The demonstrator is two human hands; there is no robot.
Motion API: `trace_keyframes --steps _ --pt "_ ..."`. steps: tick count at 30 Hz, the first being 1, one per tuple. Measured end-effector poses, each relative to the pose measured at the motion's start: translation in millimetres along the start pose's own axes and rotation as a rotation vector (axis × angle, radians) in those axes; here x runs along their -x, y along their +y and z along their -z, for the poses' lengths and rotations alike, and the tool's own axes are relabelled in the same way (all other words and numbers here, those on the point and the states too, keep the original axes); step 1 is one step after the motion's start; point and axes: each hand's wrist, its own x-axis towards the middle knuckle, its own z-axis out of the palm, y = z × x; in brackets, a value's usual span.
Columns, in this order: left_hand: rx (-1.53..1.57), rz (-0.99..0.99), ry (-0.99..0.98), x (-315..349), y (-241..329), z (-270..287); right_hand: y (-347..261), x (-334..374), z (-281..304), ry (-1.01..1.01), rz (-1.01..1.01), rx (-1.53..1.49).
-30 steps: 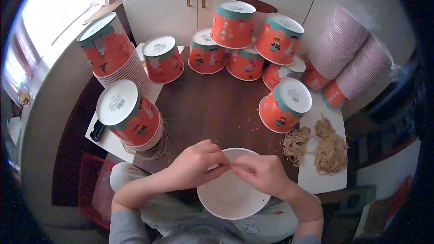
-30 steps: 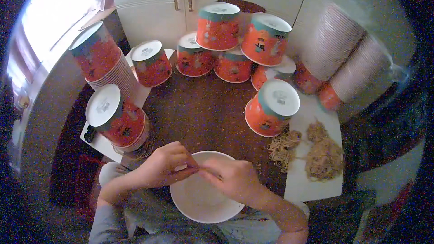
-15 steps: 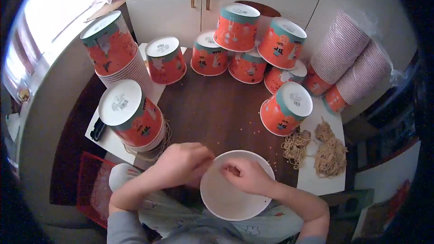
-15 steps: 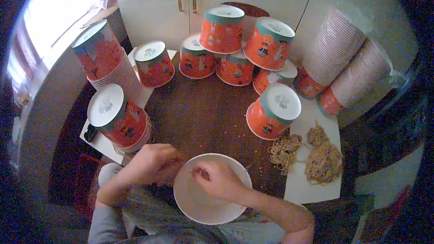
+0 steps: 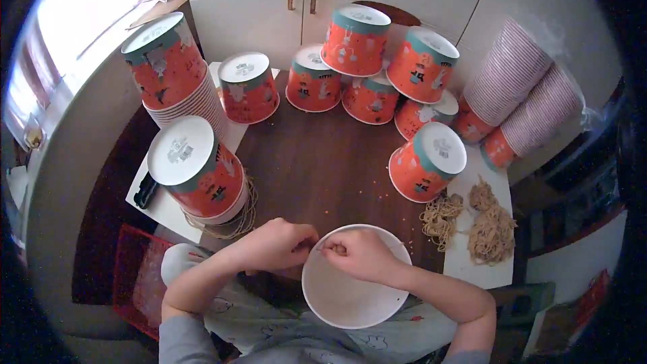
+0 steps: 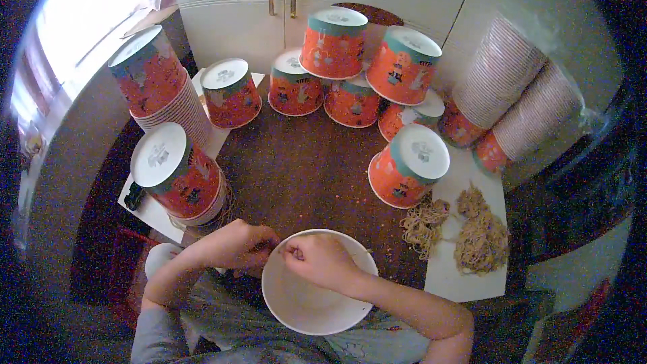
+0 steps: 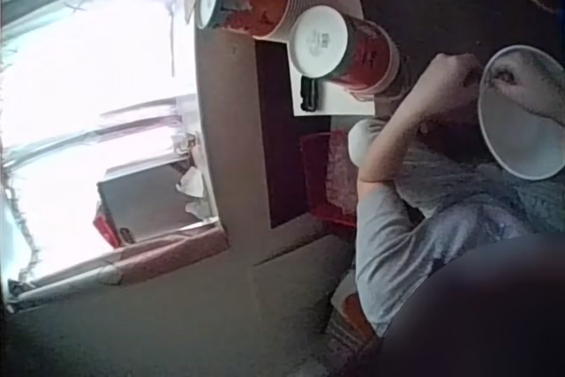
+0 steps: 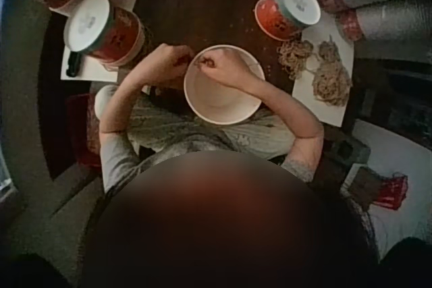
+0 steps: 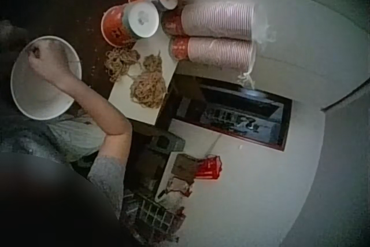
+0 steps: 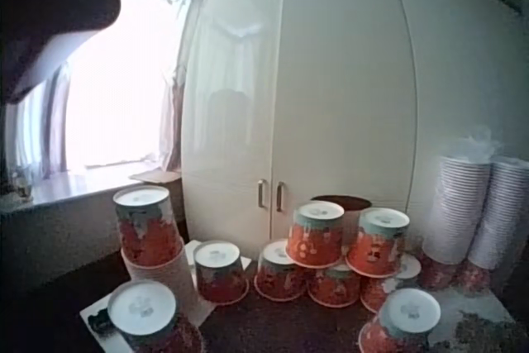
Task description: Attaching elastic strings to paper bowls for assembly or packaging.
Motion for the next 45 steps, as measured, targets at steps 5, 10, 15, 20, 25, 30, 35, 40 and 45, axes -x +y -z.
trace_keyframes --steps 5,10,15,20,25,30,35,40,45 --pt "0.008 0.031 -0.023 1.0 2.8 1.5 2.7 -0.9 -2.1 0.0 0.01 0.012" --pt "0.015 0.046 -0.05 2.1 4.3 3.2 1.3 -1.5 -2.5 -0.022 0.016 0.026" --pt "0.009 0.056 -0.114 1.7 5.7 6.4 0.4 -2.5 -3.0 -0.04 0.026 0.044" --pt "-0.049 0.012 -0.088 1.7 2.4 2.1 2.2 -4.0 -5.3 -0.033 0.058 0.058" --pt "-0.062 -0.004 -0.03 -0.9 3.1 -2.1 1.6 -8.6 4.2 -0.063 0.107 0.112" --pt "-0.013 -0.053 0.075 -10.3 -2.8 -11.3 11.9 -16.6 17.2 -0.097 0.149 0.247" --pt "0.051 -0.055 0.135 -10.2 -8.6 0.8 15.9 -6.1 39.8 -0.111 0.188 0.452" --pt "0.215 -0.149 0.015 5.2 -25.2 42.0 16.9 13.6 72.5 -0.087 0.306 0.58" --pt "1.065 -0.4 -0.11 1.8 -24.3 38.9 11.5 23.2 76.9 -0.006 0.199 0.327"
